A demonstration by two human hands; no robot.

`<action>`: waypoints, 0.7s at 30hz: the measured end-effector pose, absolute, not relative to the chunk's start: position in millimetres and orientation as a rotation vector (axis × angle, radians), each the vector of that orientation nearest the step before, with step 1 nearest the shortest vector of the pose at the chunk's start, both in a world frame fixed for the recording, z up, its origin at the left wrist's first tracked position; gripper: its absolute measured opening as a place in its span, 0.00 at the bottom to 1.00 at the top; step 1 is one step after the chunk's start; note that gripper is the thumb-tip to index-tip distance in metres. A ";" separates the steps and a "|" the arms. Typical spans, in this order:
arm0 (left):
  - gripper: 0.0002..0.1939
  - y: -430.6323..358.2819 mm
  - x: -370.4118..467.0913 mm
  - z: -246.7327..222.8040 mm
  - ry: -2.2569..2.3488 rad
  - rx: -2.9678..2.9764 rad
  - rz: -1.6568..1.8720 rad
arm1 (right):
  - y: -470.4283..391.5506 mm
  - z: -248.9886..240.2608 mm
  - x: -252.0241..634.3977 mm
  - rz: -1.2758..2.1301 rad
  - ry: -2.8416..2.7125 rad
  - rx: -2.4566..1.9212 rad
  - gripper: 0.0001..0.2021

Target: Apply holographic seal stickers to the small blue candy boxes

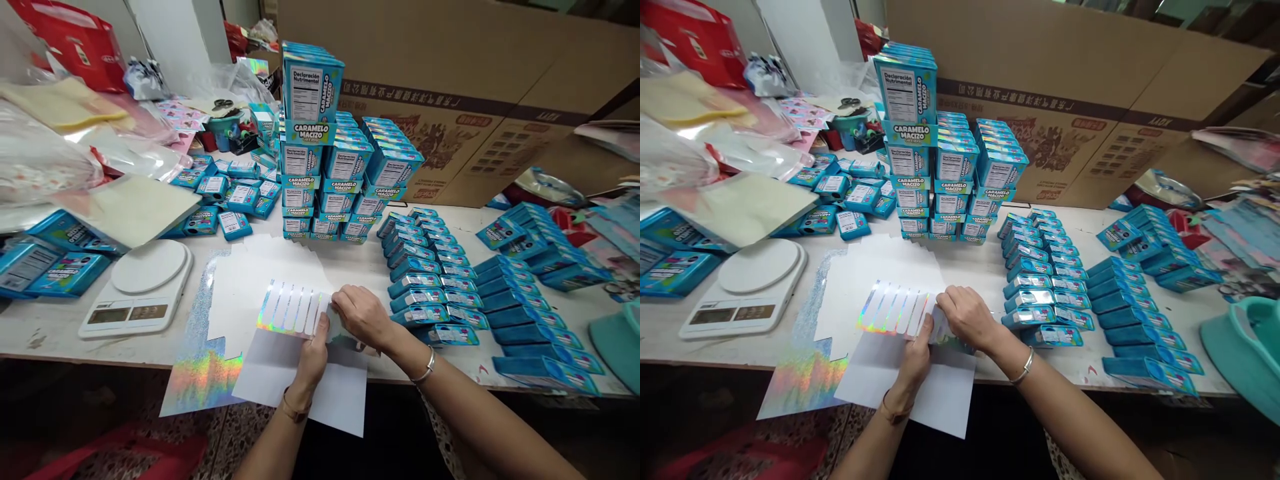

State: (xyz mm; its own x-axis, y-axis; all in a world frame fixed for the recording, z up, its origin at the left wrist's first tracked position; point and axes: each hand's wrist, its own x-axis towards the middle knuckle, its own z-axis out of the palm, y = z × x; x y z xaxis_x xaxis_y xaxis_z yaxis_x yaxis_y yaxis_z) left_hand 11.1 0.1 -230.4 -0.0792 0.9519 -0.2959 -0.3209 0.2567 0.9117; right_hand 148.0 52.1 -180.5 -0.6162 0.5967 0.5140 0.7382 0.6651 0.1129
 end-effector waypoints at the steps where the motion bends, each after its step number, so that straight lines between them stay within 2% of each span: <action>1: 0.30 0.1 11.1 -230.0 1.179 0.692 1.225 | 53.7 -180.0 148.5 -0.451 -2.451 -1.014 0.15; 13: 0.21 4.0 16.9 -232.6 1.020 0.284 1.286 | 61.3 -169.2 154.6 -0.557 -2.642 -0.700 0.15; 21: 0.21 12.9 17.3 -217.9 0.689 0.113 1.202 | 9.3 -122.9 147.1 -0.520 -2.735 -0.560 0.16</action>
State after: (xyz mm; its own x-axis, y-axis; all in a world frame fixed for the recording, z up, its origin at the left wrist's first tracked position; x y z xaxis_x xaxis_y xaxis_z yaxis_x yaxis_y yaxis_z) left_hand 17.3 12.9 -217.9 0.1848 0.8837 -0.4301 -0.8175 0.3811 0.4318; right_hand 147.1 9.3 -122.9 -0.8786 0.3170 0.3571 0.4260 0.8582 0.2863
